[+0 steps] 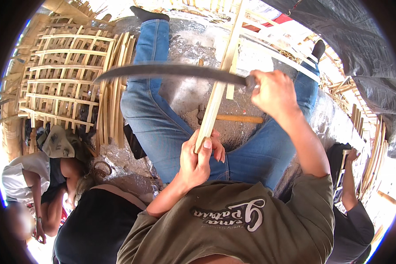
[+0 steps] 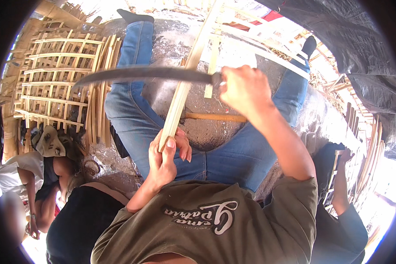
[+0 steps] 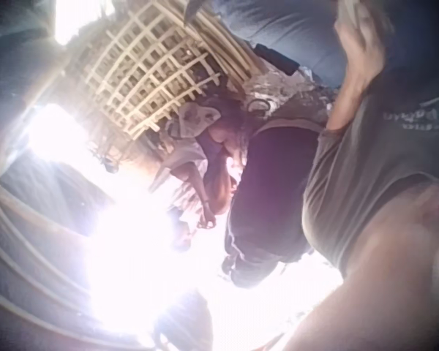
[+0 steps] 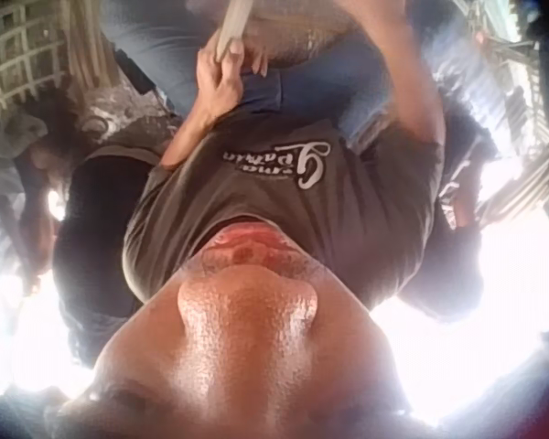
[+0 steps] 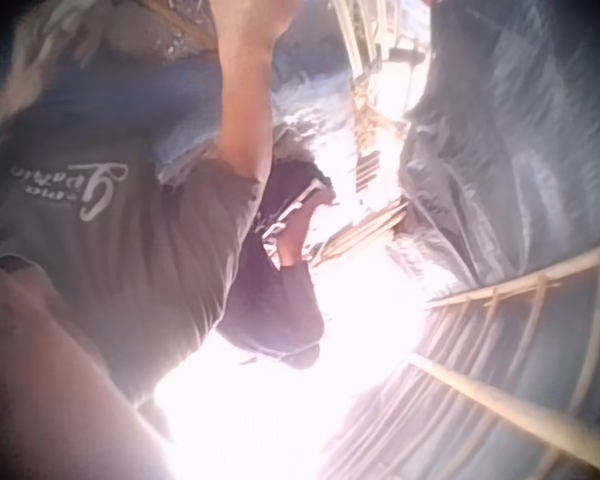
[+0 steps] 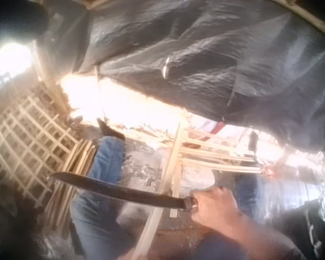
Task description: The person sits on the floor and uses a curved blade to shave thin bamboo strips, holding the strip with one hand and drawing the blade along its length repeatedly. The person occasionally pauses to inspect the strip before continuing to shave it.
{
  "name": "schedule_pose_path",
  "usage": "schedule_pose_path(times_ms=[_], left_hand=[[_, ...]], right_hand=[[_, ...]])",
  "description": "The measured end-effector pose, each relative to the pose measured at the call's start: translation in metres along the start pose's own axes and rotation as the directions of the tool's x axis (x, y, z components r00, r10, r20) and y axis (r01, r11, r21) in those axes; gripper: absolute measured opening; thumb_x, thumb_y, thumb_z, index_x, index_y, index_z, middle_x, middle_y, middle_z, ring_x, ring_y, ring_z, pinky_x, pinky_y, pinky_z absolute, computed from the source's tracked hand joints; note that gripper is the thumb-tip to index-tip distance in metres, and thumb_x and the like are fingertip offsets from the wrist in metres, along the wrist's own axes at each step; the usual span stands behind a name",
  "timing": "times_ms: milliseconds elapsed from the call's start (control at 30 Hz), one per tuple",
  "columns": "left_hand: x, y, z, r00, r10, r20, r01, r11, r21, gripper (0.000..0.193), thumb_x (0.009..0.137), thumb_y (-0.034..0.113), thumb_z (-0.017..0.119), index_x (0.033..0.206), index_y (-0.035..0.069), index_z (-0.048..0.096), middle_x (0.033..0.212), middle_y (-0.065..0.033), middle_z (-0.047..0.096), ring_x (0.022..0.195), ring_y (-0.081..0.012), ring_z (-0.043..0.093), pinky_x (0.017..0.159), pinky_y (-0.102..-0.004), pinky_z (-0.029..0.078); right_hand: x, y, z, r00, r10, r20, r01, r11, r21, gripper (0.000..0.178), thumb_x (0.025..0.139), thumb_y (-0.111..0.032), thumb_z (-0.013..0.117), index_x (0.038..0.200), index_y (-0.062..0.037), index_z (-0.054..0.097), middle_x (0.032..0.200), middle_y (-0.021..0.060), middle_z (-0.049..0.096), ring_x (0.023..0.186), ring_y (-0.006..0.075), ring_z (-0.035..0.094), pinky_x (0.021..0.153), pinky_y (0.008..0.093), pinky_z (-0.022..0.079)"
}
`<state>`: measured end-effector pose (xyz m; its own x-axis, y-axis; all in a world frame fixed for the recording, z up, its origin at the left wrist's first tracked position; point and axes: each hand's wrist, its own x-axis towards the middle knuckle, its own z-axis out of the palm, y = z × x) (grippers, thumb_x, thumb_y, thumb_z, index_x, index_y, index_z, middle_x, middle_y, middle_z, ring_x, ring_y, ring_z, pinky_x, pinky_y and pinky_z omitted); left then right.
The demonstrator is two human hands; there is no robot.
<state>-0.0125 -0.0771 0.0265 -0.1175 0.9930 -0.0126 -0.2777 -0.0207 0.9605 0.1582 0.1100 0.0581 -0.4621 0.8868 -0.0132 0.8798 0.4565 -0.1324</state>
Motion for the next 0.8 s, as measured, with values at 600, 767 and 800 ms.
schedule_pose_path(times_ms=[600, 767, 800], left_hand=[[0.002, -0.023, -0.006, 0.953, -0.203, 0.224, 0.232, 0.967, -0.110, 0.046, 0.107, 0.035, 0.047, 0.119, -0.010, 0.052, 0.073, -0.0083, 0.056, 0.069, -0.0171, 0.055, 0.068, -0.0316, 0.048], [-0.007, -0.045, -0.009, 0.928, -0.308, 0.210, 0.334, 0.937, -0.104, 0.040, 0.109, 0.028, 0.045, 0.127, -0.007, 0.052, 0.078, -0.0079, 0.057, 0.074, -0.0168, 0.056, 0.073, -0.0309, 0.048], [-0.008, -0.051, -0.008, 0.921, -0.330, 0.206, 0.355, 0.929, -0.101, 0.038, 0.109, 0.026, 0.044, 0.128, -0.007, 0.052, 0.079, -0.0079, 0.058, 0.075, -0.0166, 0.056, 0.075, -0.0307, 0.049]], right_hand=[[-0.002, 0.116, 0.037, 0.913, 0.405, -0.040, -0.395, 0.906, 0.150, 0.028, 0.079, -0.019, 0.068, 0.104, -0.0058, 0.072, 0.097, 0.0252, 0.072, 0.097, 0.0435, 0.069, 0.088, 0.0499, 0.056], [-0.019, 0.110, 0.061, 0.916, 0.401, 0.012, -0.390, 0.883, 0.260, 0.022, 0.079, -0.020, 0.069, 0.094, -0.0037, 0.071, 0.094, 0.0251, 0.072, 0.094, 0.0442, 0.069, 0.087, 0.0500, 0.056], [-0.020, 0.110, 0.066, 0.916, 0.400, 0.031, -0.393, 0.881, 0.264, 0.022, 0.079, -0.020, 0.068, 0.094, -0.0038, 0.071, 0.093, 0.0249, 0.072, 0.094, 0.0441, 0.069, 0.086, 0.0500, 0.056]])
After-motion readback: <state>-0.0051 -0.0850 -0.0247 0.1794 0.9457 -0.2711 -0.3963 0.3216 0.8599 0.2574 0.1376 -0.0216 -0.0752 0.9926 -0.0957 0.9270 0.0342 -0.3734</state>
